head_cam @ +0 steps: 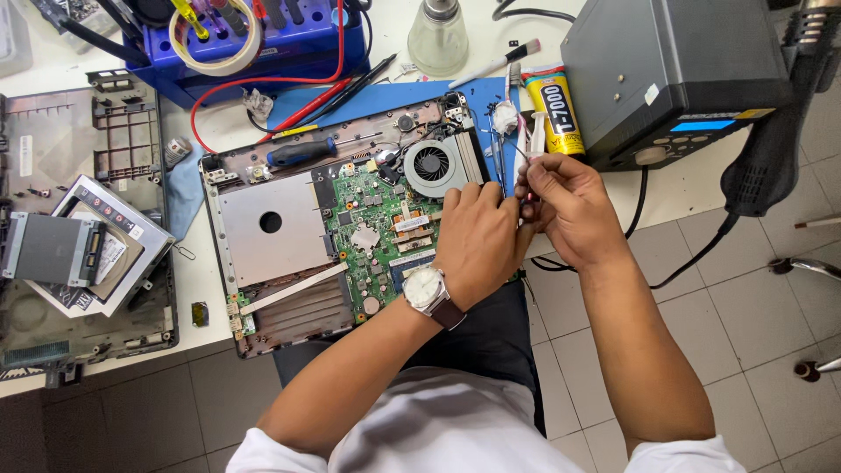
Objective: The person assembles a laptop by connecting internal cables, installing a hard drive, and securing components. They connect a fan cable, insert a hard drive into its bay, and use a screwdriver to tighten screws.
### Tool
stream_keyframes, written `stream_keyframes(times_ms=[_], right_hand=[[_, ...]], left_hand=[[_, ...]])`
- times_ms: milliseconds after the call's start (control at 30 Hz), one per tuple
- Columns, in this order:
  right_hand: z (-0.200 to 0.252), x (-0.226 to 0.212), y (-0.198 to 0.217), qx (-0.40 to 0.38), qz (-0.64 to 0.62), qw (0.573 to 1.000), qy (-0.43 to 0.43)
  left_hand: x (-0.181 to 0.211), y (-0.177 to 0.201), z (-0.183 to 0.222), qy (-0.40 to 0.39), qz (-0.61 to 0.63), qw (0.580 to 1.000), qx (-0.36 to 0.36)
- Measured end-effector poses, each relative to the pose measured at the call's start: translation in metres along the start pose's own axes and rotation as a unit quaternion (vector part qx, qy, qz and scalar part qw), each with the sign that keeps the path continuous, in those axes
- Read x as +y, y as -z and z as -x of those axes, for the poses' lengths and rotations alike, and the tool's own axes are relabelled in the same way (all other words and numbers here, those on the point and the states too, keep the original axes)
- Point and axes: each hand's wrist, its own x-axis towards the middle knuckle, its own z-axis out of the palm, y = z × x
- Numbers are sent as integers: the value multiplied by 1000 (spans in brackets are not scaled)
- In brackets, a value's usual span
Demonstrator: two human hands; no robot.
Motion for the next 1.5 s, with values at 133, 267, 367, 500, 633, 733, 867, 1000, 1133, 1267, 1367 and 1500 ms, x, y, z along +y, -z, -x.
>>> stream_keyframes(times_ms=[133, 267, 367, 500, 633, 733, 867, 1000, 1133, 1267, 1367, 1500], right_hand=[[5, 3, 7, -9, -4, 1000, 26], [10, -10, 5, -54, 188, 975, 108], [18, -25, -3, -65, 221, 966, 114], [19, -22, -5, -93, 256, 952, 141], [25, -24, -14, -108, 250, 949, 157], [31, -32, -29, -127, 274, 934, 189], [46, -46, -54, -160, 326, 907, 215], [60, -30, -64, -192, 311, 919, 147], [66, -17, -71, -161, 274, 941, 119], [61, -23, -73, -138, 282, 941, 124], [55, -35, -73, -139, 324, 923, 157], [42, -46, -68, -143, 371, 896, 196]], left_hand=[[-3, -11, 0, 2, 7, 1000, 20], [-2, -2, -2, 3, 14, 1000, 5], [-6, 16, -6, 14, 84, 996, 20], [-26, 72, -7, 119, 297, 947, -33], [-54, 86, 9, 170, 377, 910, 10], [-64, 82, 21, 208, 380, 901, 27], [-61, 86, 27, 242, 410, 879, 27], [-62, 76, 32, 283, 501, 818, 15], [-54, 75, 31, 299, 524, 797, 16], [-60, 73, 35, 300, 528, 795, 9], [-64, 84, 31, 300, 488, 819, -15], [-77, 108, 11, 266, 369, 891, -9]])
